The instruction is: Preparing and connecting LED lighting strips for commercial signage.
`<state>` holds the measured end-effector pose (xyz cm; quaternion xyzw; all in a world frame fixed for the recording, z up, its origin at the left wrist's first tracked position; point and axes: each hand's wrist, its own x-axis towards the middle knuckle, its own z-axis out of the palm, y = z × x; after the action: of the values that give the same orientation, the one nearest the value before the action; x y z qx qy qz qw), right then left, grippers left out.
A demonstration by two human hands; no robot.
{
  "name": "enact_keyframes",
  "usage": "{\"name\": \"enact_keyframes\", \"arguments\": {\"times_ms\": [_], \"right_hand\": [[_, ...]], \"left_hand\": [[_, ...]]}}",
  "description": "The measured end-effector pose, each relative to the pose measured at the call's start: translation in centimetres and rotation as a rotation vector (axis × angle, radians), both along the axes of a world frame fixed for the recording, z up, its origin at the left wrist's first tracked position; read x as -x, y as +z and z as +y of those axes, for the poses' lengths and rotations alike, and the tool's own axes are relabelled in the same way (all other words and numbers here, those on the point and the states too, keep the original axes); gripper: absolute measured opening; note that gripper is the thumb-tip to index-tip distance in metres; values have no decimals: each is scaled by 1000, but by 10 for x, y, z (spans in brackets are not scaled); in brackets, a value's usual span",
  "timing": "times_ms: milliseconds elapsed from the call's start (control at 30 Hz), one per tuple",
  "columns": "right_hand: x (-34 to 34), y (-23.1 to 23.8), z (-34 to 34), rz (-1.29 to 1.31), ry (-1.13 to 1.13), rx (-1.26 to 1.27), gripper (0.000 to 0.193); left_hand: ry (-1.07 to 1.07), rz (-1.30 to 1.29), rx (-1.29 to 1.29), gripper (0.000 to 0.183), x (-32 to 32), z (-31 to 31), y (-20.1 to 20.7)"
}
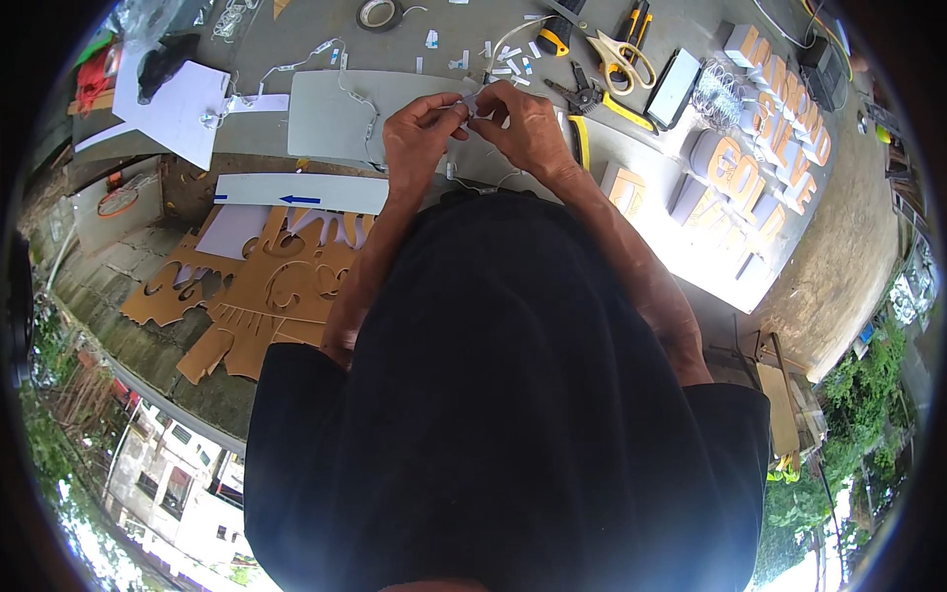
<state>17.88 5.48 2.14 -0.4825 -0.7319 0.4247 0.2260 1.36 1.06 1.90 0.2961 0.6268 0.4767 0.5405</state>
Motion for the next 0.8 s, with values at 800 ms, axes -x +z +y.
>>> {"name": "enact_keyframes", "arguments": {"times_ms": [800], "right_hand": [[-4, -10, 4, -11, -331, 212, 21]], "left_hand": [[-231, 817, -189, 22, 6, -9, -35]]}}
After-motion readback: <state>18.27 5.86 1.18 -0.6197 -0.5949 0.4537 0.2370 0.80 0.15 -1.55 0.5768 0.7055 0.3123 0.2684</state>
